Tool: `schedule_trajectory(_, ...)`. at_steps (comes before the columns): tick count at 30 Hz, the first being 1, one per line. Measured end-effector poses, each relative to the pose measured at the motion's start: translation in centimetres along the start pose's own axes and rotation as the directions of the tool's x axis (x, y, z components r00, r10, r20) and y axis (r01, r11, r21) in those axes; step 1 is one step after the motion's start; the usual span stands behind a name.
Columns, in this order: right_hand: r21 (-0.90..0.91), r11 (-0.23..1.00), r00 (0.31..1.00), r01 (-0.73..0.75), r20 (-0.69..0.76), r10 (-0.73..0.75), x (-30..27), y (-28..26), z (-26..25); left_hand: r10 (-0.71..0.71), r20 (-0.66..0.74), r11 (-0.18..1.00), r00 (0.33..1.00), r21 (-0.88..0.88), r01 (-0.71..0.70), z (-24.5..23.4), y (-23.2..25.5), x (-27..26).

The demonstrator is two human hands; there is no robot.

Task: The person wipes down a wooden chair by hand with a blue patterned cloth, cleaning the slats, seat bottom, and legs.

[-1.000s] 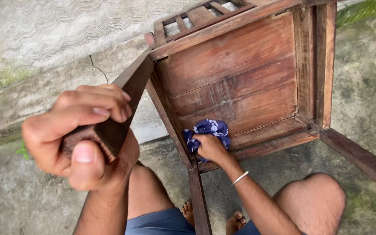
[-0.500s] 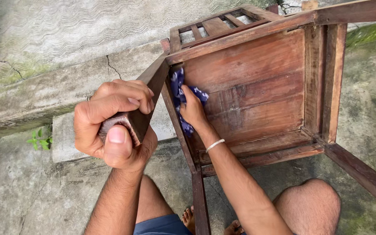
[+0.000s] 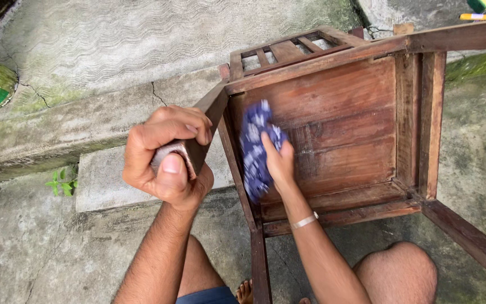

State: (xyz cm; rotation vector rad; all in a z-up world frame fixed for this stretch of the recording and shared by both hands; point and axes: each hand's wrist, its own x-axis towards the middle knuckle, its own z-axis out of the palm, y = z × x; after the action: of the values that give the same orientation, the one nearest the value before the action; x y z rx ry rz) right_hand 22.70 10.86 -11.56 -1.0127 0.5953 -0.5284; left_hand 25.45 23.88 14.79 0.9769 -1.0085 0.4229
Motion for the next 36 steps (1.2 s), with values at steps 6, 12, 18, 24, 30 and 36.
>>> schedule_trajectory(6,0.239,0.931,0.935,0.276,0.158,-0.318,2.1,-1.0,9.2,-0.004,-0.008,1.000,1.000,0.015,0.004,-0.1,-0.3,-0.2)
schedule_trajectory(12,-0.140,0.908,0.917,0.394,-0.006,-0.399,2.8,-0.9,10.1,0.005,-0.009,0.999,1.000,0.045,-0.004,-0.2,-0.3,-0.2)
schedule_trajectory(18,0.091,0.868,0.871,0.489,-0.004,-0.490,-0.5,-1.6,8.5,0.040,-0.007,0.996,0.999,0.079,-0.039,0.0,-0.8,0.2)
schedule_trajectory(24,-0.167,0.863,0.874,0.476,-0.022,-0.486,1.2,-2.2,10.3,0.008,0.001,0.997,1.000,0.071,-0.008,-0.1,-0.6,-0.1)
schedule_trajectory(30,-0.416,0.614,0.721,0.671,0.172,-0.671,-1.3,-1.5,6.4,0.021,0.009,0.995,1.000,0.092,-0.022,0.0,-0.7,0.0)
schedule_trajectory(36,-0.345,0.832,0.897,0.434,0.075,-0.436,2.3,-0.9,8.8,0.029,0.021,0.994,0.999,0.100,-0.031,-0.2,-0.7,0.0)
